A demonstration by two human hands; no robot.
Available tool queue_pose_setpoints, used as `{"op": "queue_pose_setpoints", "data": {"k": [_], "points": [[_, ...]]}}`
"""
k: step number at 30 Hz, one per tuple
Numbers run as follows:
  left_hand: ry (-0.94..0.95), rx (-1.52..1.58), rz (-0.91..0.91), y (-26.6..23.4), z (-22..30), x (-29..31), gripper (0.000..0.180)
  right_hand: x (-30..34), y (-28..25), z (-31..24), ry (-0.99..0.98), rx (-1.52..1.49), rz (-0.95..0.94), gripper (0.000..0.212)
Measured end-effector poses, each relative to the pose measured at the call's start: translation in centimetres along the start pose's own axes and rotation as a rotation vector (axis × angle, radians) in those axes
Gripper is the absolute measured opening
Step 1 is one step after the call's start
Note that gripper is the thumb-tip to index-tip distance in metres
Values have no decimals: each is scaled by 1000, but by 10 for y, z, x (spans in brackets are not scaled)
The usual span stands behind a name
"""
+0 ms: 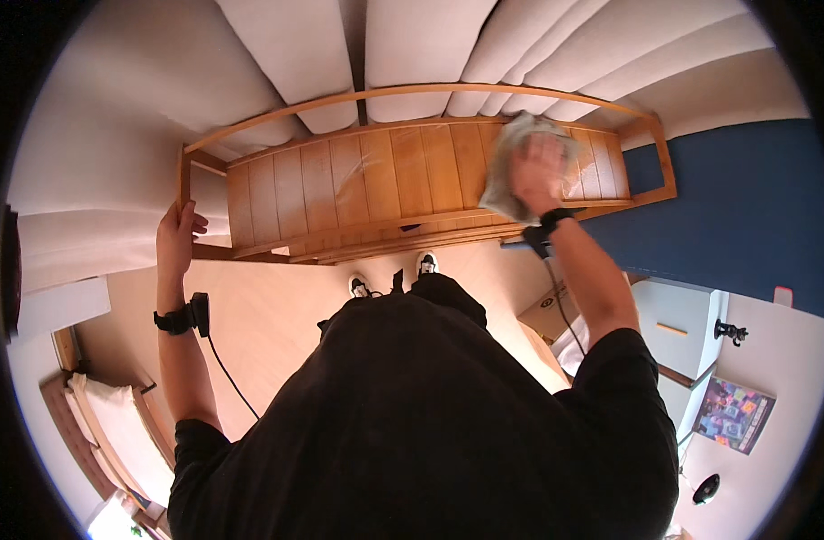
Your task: Packing plush toys into a cardboard box and cleaning a wooden shelf.
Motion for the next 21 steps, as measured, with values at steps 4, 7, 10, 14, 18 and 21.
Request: {"op": "queue_pose_setpoints", "data": {"k": [4, 7, 10, 14, 18, 21], "points": [[13, 36, -2, -1, -3, 1, 35, 60, -101, -217, -501, -405, 100, 60], [8, 36, -11, -1, -12, -2, 34, 108, -154, -335, -943, -555, 327, 54], [37, 16, -23, 2, -1, -8, 33, 106, -145, -395, -1010, -598, 196, 60], [22, -34, -31, 0, 1, -6, 32, 92, -154, -362, -1088, -631, 261, 58], [-22, -14, -23, -4, -9, -3, 32, 59, -110, -217, -1114, -390, 330, 62], [-1, -48, -27, -5, -1, 0, 32, 22, -68, -64, -610, -416, 78, 59]]}}
Point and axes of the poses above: each hand's wrist, its own x-axis away from the middle knuckle, its own y-axis out of the palm, z = x × y, the point moved 6 cm from there along -x, towards the middle knuckle, and after that the axes turned 2 degrees about x, right-handed, at the moved point
